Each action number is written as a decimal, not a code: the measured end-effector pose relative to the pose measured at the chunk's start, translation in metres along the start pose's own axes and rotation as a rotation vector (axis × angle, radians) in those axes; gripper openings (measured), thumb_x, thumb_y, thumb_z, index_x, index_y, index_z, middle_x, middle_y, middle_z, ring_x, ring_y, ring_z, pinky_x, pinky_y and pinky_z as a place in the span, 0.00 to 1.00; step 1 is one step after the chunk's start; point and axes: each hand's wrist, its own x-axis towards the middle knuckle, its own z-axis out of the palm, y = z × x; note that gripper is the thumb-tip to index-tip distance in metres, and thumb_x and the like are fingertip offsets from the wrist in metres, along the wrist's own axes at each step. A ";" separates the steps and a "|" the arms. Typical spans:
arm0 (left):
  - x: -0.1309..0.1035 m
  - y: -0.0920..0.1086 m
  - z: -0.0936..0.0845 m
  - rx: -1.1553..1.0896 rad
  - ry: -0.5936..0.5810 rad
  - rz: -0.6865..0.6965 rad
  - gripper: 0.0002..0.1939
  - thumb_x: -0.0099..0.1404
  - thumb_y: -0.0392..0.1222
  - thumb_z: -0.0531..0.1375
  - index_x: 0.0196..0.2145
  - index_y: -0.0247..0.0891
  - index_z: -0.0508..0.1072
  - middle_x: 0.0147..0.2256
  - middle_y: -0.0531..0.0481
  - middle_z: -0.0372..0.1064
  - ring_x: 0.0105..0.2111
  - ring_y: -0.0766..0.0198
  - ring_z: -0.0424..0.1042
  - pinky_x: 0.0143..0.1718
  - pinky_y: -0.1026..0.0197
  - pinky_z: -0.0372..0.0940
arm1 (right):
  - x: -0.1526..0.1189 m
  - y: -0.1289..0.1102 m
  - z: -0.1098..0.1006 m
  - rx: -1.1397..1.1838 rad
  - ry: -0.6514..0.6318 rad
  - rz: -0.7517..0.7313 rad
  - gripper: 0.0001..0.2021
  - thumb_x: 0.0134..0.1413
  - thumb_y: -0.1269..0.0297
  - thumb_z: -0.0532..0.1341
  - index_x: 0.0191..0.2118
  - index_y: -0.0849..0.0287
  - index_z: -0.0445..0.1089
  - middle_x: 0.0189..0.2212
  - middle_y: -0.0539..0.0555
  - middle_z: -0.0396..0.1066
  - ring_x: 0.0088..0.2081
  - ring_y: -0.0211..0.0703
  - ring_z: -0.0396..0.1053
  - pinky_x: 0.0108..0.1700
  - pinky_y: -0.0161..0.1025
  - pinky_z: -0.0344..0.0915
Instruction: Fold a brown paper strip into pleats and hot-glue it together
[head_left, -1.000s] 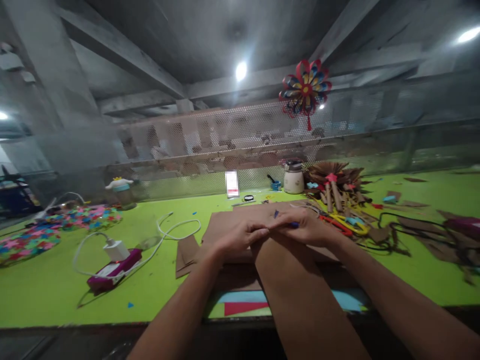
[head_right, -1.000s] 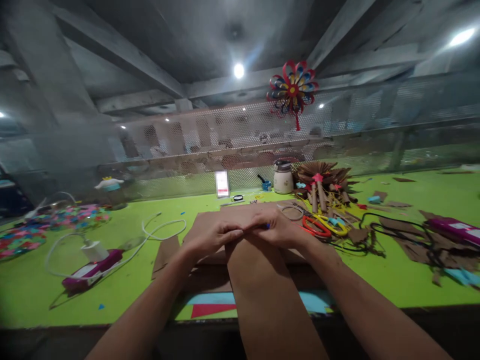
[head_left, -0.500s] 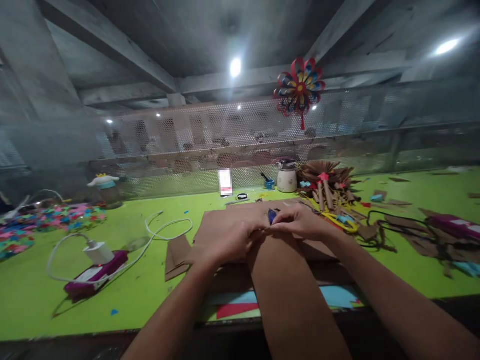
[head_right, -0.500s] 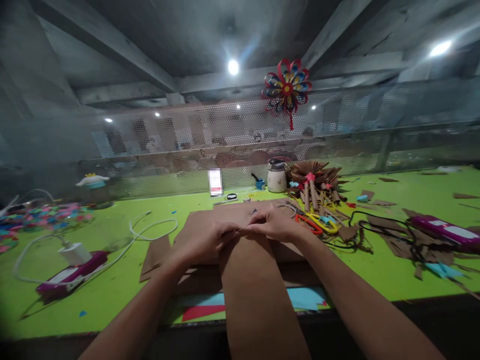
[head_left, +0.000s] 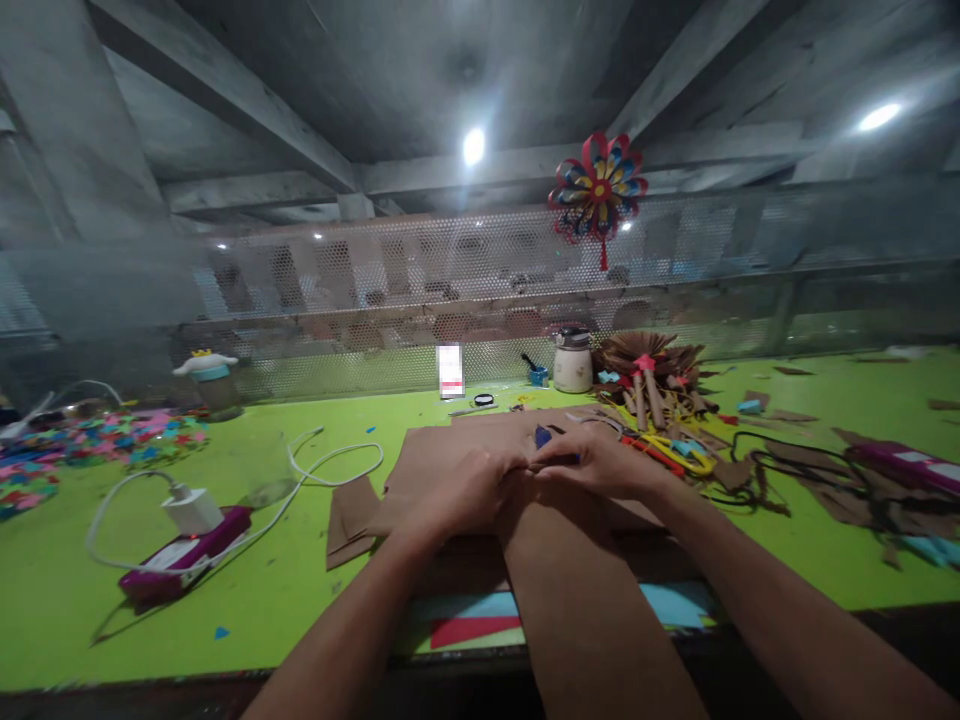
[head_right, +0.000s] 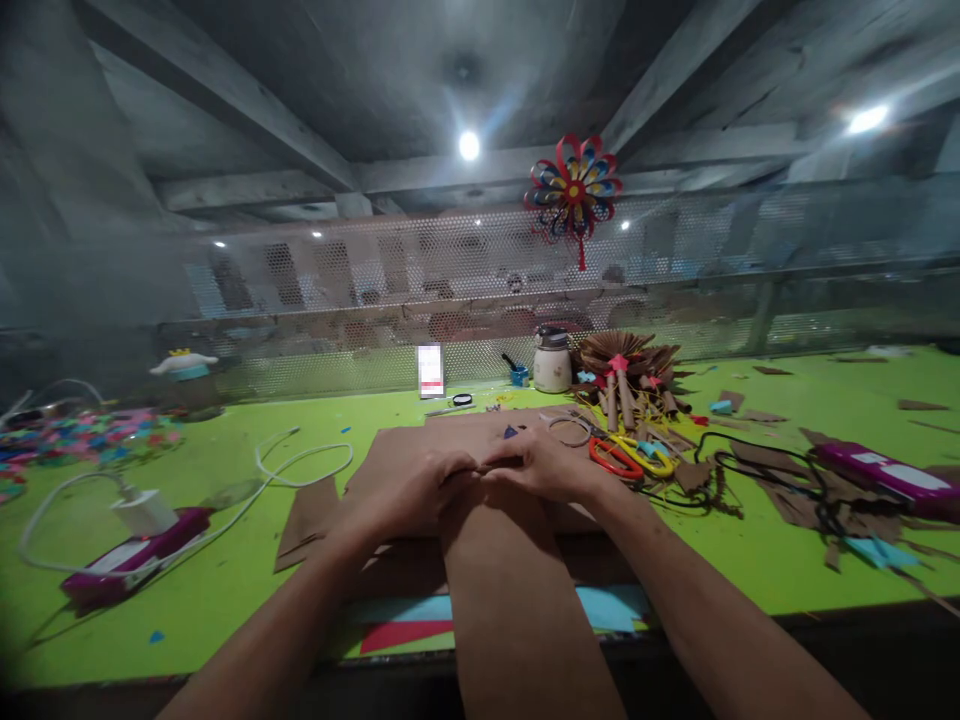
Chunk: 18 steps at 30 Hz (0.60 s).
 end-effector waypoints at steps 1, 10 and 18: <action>0.001 0.000 0.000 -0.002 -0.001 0.004 0.13 0.64 0.42 0.47 0.35 0.38 0.71 0.31 0.48 0.71 0.29 0.63 0.66 0.29 0.64 0.55 | 0.000 0.000 0.001 -0.004 -0.002 -0.005 0.11 0.50 0.62 0.58 0.37 0.59 0.74 0.30 0.52 0.75 0.29 0.36 0.69 0.32 0.31 0.61; -0.002 -0.004 0.000 0.045 -0.009 0.034 0.10 0.60 0.41 0.51 0.35 0.38 0.70 0.28 0.46 0.69 0.24 0.64 0.62 0.25 0.64 0.52 | 0.000 0.004 0.001 0.037 0.024 0.067 0.13 0.50 0.60 0.57 0.33 0.62 0.75 0.26 0.52 0.74 0.27 0.37 0.67 0.28 0.30 0.59; -0.003 -0.005 -0.008 -0.050 -0.055 -0.026 0.14 0.61 0.44 0.49 0.27 0.35 0.70 0.23 0.51 0.65 0.21 0.69 0.56 0.21 0.66 0.47 | 0.001 0.017 0.004 0.076 -0.057 0.119 0.17 0.52 0.56 0.55 0.34 0.64 0.74 0.23 0.51 0.71 0.25 0.35 0.64 0.27 0.30 0.57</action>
